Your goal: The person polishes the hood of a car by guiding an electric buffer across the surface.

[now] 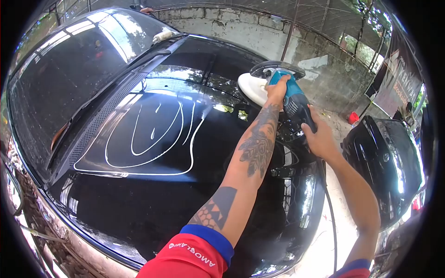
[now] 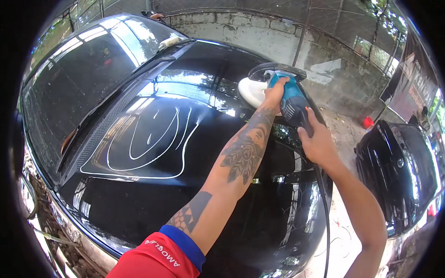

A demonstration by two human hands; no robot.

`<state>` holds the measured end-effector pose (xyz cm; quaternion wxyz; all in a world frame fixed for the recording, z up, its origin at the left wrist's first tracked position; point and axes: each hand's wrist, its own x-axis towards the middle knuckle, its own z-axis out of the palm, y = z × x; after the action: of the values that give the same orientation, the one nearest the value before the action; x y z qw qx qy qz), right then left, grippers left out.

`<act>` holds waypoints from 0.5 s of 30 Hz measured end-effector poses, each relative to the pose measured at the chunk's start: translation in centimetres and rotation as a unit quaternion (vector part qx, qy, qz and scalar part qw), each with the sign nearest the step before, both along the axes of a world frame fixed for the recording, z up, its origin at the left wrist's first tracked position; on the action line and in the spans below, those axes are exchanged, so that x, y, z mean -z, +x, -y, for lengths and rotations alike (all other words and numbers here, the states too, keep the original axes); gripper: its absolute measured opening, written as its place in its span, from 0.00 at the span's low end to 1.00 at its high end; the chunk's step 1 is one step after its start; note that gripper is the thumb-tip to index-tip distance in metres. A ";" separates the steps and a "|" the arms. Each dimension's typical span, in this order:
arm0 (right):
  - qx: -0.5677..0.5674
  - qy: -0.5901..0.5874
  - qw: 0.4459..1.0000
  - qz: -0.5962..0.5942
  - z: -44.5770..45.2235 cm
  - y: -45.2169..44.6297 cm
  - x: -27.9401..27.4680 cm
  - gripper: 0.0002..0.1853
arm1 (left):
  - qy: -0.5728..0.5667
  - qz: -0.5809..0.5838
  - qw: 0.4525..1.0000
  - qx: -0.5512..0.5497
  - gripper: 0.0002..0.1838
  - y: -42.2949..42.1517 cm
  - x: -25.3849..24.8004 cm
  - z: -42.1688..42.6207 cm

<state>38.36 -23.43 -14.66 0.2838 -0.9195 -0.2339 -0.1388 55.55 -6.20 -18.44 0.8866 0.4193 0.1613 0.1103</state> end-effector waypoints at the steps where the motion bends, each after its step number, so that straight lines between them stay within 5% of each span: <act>1: 0.004 -0.008 1.000 -0.001 -0.9 -0.2 -0.2 0.36 | -0.015 0.033 0.999 0.026 0.55 -0.5 -0.1 -1.2; 9: -0.037 -0.048 0.997 0.038 -9.3 -1.7 -2.1 0.37 | -0.037 0.100 0.994 0.028 0.54 -5.8 -2.7 -11.5; 10: -0.051 -0.043 0.997 0.044 -10.6 -2.0 -2.5 0.37 | -0.025 0.081 0.996 -0.024 0.42 -6.5 -3.3 -12.3; 15: -0.087 -0.055 0.994 0.037 -16.4 -2.5 -4.4 0.38 | -0.036 0.083 0.995 -0.049 0.41 -6.9 -4.3 -19.1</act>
<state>35.89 -7.07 -10.23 0.2347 -0.9042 -0.3307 -0.1340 48.63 12.93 -14.12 0.9051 0.3680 0.1115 0.1817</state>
